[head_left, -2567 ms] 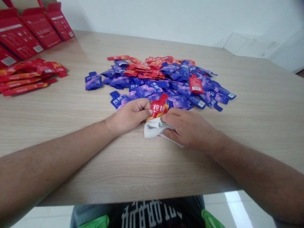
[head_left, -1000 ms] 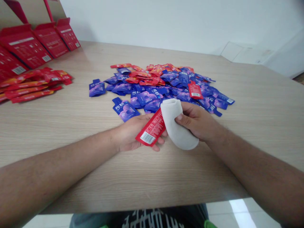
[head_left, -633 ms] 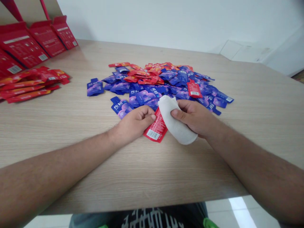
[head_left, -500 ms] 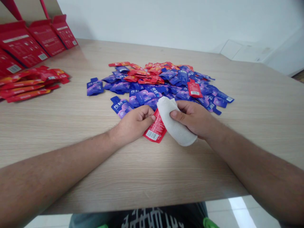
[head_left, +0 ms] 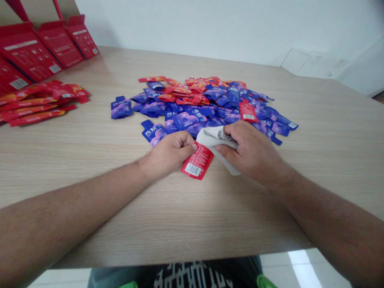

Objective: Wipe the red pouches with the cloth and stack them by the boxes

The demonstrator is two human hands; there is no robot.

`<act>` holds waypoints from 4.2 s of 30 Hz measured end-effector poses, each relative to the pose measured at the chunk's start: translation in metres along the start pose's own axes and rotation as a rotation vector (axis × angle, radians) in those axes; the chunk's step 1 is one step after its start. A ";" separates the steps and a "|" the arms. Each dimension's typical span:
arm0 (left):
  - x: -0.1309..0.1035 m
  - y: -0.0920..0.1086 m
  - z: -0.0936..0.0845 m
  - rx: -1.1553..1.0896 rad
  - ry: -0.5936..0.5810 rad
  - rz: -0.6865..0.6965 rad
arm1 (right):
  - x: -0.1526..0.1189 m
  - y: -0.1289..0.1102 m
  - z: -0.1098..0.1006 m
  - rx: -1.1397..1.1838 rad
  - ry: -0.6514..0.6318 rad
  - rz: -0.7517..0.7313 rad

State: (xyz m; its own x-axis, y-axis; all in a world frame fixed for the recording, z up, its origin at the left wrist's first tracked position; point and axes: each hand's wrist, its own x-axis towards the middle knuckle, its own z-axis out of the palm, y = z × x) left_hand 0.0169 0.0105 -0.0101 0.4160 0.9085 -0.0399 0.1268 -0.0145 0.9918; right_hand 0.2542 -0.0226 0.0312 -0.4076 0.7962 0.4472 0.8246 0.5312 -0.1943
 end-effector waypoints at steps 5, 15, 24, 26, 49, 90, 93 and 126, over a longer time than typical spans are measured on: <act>0.004 -0.004 -0.001 -0.117 0.005 0.000 | 0.000 0.002 0.002 -0.034 -0.010 -0.018; 0.004 0.000 0.000 -0.282 0.013 -0.062 | -0.001 -0.001 0.003 -0.021 -0.075 -0.079; 0.003 0.005 0.002 -0.364 0.020 -0.124 | -0.011 -0.027 0.006 -0.032 -0.189 -0.248; 0.003 0.004 0.002 -0.377 0.039 -0.116 | -0.011 -0.025 0.006 -0.046 -0.118 -0.184; 0.002 0.007 0.004 -0.347 0.088 -0.103 | -0.008 -0.016 0.010 -0.013 -0.065 -0.085; -0.002 0.007 0.000 -0.285 -0.052 -0.048 | -0.002 -0.003 0.009 -0.054 -0.017 0.021; -0.001 0.006 0.000 -0.312 -0.050 -0.048 | -0.004 -0.008 0.009 -0.005 -0.087 -0.063; -0.001 0.004 0.000 -0.308 -0.039 -0.064 | -0.004 -0.008 0.010 0.019 -0.131 -0.094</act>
State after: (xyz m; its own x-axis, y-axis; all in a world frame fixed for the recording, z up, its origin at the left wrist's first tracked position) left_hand 0.0169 0.0091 -0.0061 0.4513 0.8865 -0.1018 -0.1223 0.1744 0.9770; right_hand 0.2453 -0.0268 0.0227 -0.5313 0.7731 0.3464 0.7736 0.6094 -0.1738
